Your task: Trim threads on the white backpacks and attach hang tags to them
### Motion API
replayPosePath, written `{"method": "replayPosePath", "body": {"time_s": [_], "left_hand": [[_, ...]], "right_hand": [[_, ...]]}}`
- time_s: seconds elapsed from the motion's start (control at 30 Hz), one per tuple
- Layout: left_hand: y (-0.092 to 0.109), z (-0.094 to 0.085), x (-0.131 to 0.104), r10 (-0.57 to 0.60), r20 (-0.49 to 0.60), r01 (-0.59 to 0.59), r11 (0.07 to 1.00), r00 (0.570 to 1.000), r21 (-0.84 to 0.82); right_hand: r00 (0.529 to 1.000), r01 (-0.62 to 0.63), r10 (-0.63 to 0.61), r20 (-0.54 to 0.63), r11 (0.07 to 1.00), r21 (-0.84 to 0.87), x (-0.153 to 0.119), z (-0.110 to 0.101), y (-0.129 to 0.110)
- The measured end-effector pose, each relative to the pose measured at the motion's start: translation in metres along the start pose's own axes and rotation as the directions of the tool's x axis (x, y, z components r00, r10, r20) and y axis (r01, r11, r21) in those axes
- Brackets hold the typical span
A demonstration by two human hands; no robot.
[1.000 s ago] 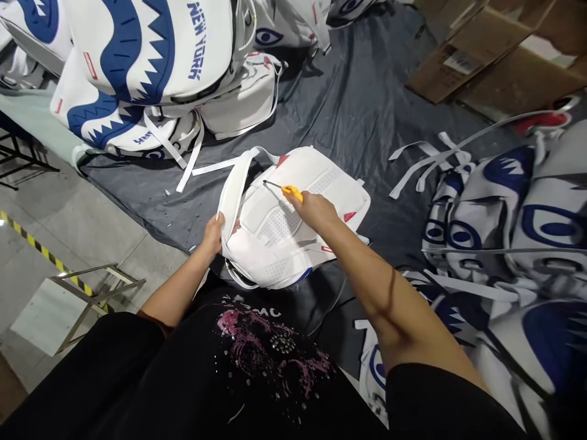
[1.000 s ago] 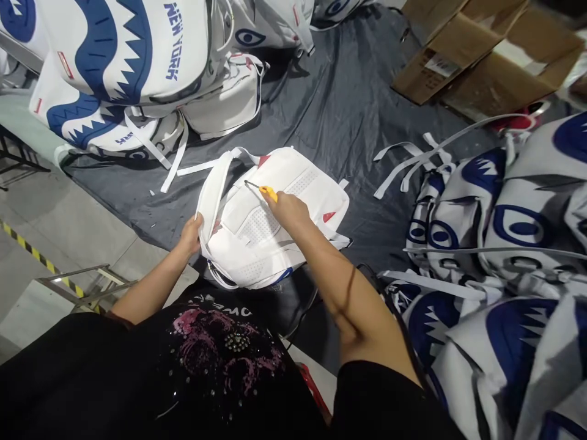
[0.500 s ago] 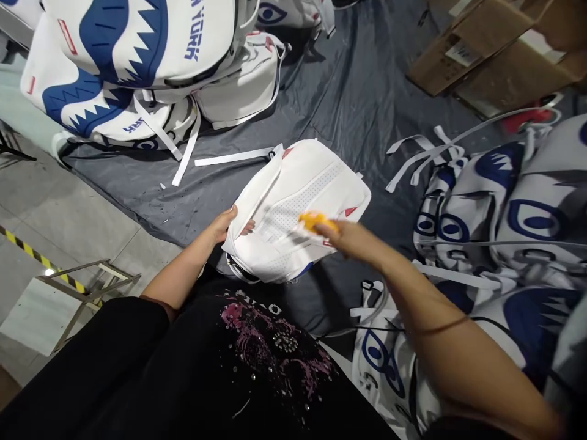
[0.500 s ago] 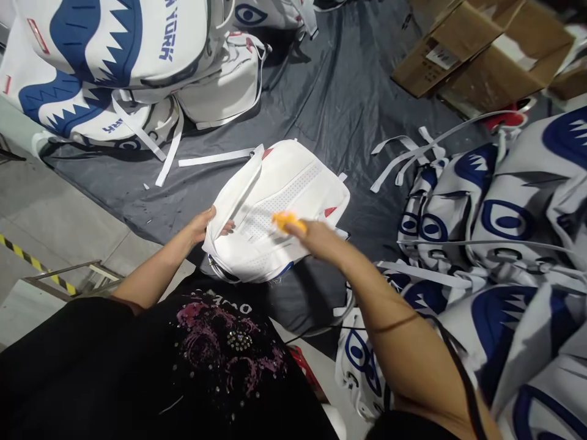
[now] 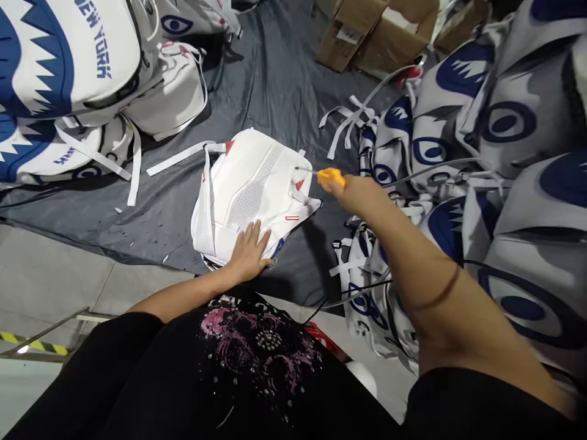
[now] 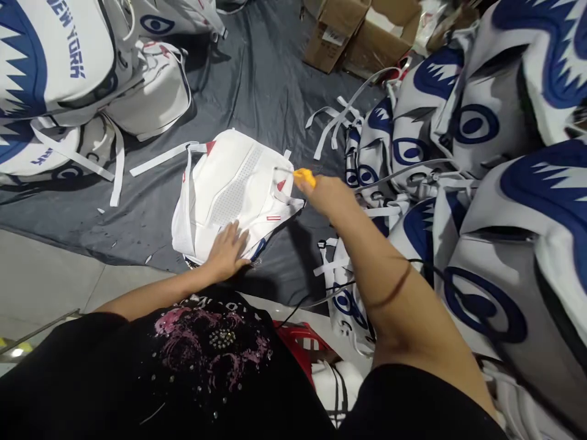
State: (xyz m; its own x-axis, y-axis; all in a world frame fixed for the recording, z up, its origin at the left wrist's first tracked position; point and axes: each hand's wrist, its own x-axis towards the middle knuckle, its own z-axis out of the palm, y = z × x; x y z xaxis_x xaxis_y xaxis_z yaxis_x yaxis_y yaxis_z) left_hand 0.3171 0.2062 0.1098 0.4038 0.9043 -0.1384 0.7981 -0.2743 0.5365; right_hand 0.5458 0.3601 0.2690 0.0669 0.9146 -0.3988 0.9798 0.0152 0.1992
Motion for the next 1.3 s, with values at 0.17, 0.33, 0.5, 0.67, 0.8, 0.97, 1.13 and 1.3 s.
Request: {"method": "replayPosePath", "body": {"time_s": [0.17,0.33,0.5,0.67,0.8,0.97,1.13,1.3], "left_hand": [[0.021,0.033,0.012,-0.185,0.149,0.226,0.913,0.971,-0.341],[-0.01,0.019,0.017,-0.33,0.174,0.358,0.659,0.928,-0.662],[-0.042,0.008,0.021,-0.46,0.329,0.512,0.359,0.825,-0.78],[-0.027,0.011,0.015,-0.544,0.226,0.46,0.344,0.808,-0.819],[0.007,0.018,0.006,-0.416,-0.031,0.306,0.716,0.909,-0.628],[-0.004,0.004,-0.004,-0.158,-0.08,0.118,0.921,0.984,-0.371],[-0.083,-0.05,-0.023,-0.791,-0.285,0.197,0.448,0.541,-0.872],[-0.126,-0.074,-0.016,-0.802,0.285,0.348,-0.103,0.525,-0.932]], "right_hand": [[0.98,0.089,-0.09,0.175,0.996,0.01,-0.075,0.034,-0.007],[0.943,0.036,-0.102,0.315,0.977,0.208,-0.136,0.075,0.029],[0.972,-0.077,-0.005,0.233,0.936,0.344,-0.135,0.097,0.039],[0.997,-0.011,-0.021,0.075,0.916,0.401,-0.107,0.087,0.022],[0.998,-0.034,0.045,-0.033,0.96,0.279,-0.1,0.084,0.02],[0.993,-0.104,0.086,0.077,0.956,0.275,-0.135,0.109,0.024],[0.963,-0.138,0.049,0.265,0.934,0.33,-0.198,0.153,-0.014],[0.95,-0.225,0.155,0.273,0.942,0.248,-0.22,0.183,-0.076]]}}
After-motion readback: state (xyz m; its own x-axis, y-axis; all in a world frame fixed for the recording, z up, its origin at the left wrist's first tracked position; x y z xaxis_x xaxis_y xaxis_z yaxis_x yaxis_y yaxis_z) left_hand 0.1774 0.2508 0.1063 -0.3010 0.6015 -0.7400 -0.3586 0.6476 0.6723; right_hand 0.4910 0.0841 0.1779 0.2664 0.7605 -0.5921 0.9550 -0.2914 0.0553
